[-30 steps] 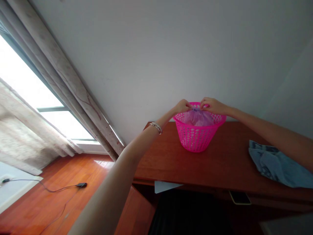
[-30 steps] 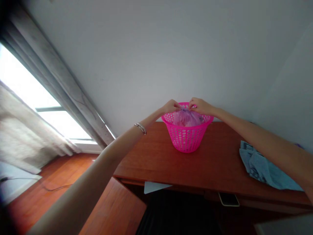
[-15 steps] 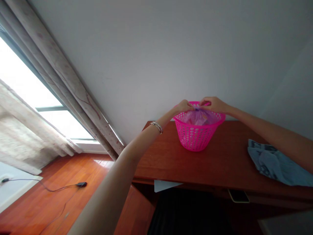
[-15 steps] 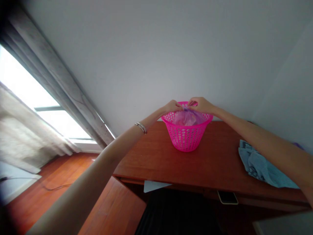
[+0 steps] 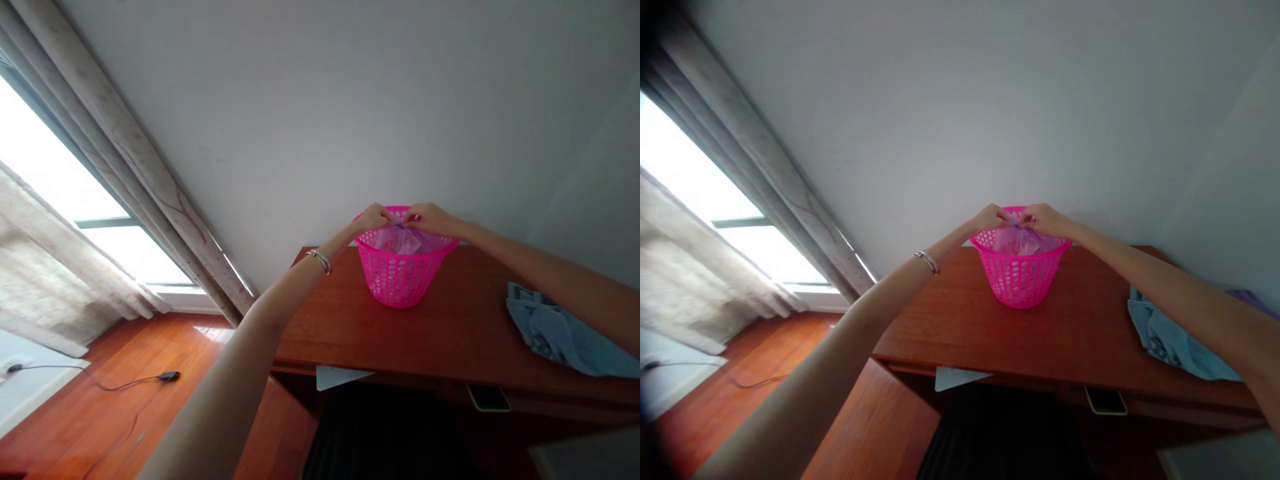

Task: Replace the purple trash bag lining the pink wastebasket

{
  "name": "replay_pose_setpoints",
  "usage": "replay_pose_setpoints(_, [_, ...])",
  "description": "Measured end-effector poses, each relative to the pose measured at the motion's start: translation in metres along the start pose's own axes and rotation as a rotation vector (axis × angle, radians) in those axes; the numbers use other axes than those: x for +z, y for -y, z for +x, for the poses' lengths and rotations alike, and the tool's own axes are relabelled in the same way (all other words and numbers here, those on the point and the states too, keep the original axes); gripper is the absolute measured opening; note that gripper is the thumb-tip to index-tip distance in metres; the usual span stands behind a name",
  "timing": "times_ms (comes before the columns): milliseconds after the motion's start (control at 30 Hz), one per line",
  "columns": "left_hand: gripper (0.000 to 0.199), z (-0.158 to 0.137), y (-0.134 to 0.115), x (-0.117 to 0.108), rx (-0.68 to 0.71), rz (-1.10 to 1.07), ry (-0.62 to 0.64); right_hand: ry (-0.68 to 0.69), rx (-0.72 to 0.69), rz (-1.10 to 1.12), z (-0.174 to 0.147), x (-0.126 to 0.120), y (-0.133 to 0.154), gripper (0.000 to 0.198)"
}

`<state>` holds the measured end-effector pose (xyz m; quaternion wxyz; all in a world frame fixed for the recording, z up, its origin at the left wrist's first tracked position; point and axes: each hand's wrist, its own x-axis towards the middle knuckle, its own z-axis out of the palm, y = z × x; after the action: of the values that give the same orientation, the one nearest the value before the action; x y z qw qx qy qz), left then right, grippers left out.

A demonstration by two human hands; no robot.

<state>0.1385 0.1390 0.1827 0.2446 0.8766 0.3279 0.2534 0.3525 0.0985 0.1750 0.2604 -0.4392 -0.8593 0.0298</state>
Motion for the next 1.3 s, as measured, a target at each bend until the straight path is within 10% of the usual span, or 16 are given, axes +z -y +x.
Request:
replay_pose_setpoints(367, [0.013, 0.008, -0.013, 0.002, -0.069, 0.237, -0.122, 0.011, -0.110, -0.074, -0.006, -0.010, -0.016, 0.023])
replay_pose_setpoints(867, [0.027, 0.018, 0.002, 0.007, 0.026, -0.052, -0.051, 0.040, -0.159, -0.174, -0.001, -0.014, -0.010, 0.030])
replay_pose_setpoints(1300, [0.017, 0.008, 0.004, -0.013, -0.299, 0.386, -0.283, 0.002, -0.133, -0.058, -0.024, -0.025, -0.023, 0.028])
